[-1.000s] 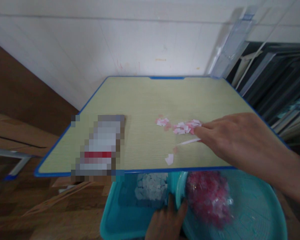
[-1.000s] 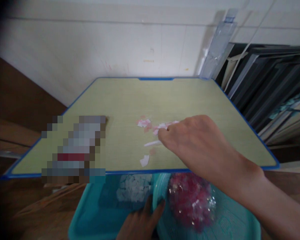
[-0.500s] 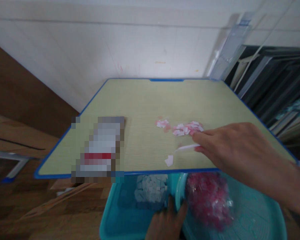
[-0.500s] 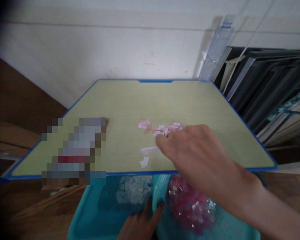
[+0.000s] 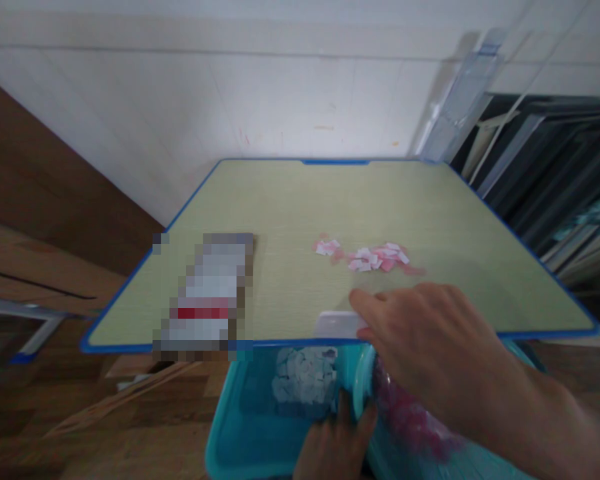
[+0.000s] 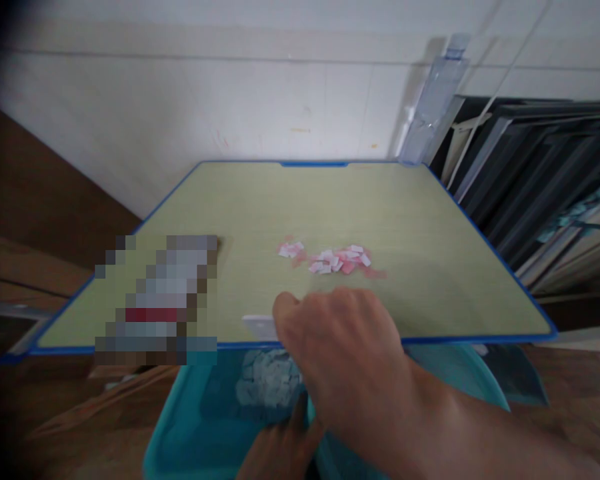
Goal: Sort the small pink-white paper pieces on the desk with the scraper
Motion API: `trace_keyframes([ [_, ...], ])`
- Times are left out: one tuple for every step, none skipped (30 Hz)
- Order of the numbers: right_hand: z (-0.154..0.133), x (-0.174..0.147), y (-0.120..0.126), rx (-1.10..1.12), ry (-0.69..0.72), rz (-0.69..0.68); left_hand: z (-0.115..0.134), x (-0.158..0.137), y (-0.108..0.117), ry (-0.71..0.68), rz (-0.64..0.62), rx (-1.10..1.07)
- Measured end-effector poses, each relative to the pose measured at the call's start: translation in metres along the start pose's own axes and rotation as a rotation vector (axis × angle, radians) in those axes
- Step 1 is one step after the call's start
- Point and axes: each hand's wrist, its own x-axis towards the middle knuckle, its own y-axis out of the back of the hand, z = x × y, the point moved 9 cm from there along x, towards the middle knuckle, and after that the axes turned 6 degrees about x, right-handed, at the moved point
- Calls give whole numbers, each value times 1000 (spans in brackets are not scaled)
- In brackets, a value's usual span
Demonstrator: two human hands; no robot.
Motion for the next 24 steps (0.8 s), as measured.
trace_keyframes([
  [-4, 0, 1, 7, 12, 7, 0, 0, -1, 0, 9, 8],
  [-6, 0, 1, 5, 25, 17, 0, 0, -1, 5, 15, 18],
  [-6, -2, 3, -6, 40, 34, 0, 0, -2, 3, 15, 24],
  [-5, -3, 5, -23, 61, 52, 0, 1, -4, 2, 10, 25],
  [-1, -5, 8, -49, 74, 74, 1, 1, -4, -2, 7, 24],
  [5, -6, 11, -81, 77, 92, 1, 1, -5, -4, 3, 23],
  [16, -6, 15, -117, 65, 105, 0, 1, -5, -2, 3, 25],
  [29, -5, 18, -160, 27, 120, 0, 1, -4, 0, 6, 29],
  [44, -4, 20, -200, -20, 114, -1, 1, -4, 1, 8, 35],
  [60, -3, 23, -240, -80, 123, -1, 1, -3, 2, 11, 42],
  [73, -1, 23, -272, -113, 114, -1, 1, -3, -2, 15, 49],
  [83, 1, 20, -292, -139, 94, -1, 1, -3, -3, 16, 57],
  [90, 3, 17, -296, -154, 77, -1, 2, -3, -5, 15, 64],
  [94, 4, 11, -287, -152, 53, 0, 2, -3, -6, 13, 76],
  [94, 5, 5, -268, -138, 35, 0, 3, -3, -5, 12, 91],
  [92, 5, -2, -243, -112, 17, 0, 3, -3, -5, 15, 106],
  [88, 4, -7, -217, -78, 8, 0, 3, -2, -3, 22, 122],
  [84, 2, -12, -191, -41, -1, 0, 3, -2, 1, 35, 136],
  [80, 0, -15, -162, -3, -13, 0, 3, -1, 6, 49, 144],
  [78, -3, -18, -132, 32, -35, 0, 3, -1, 7, 60, 148],
  [77, -6, -19, -95, 68, -65, 0, 3, -2, 6, 67, 147],
  [77, -10, -21, -55, 105, -108, 0, 3, -3, 4, 66, 142],
  [80, -15, -21, -21, 125, -141, 0, 3, -4, -1, 64, 134],
  [86, -18, -19, 1, 120, -159, -1, 4, -4, -6, 60, 128],
])
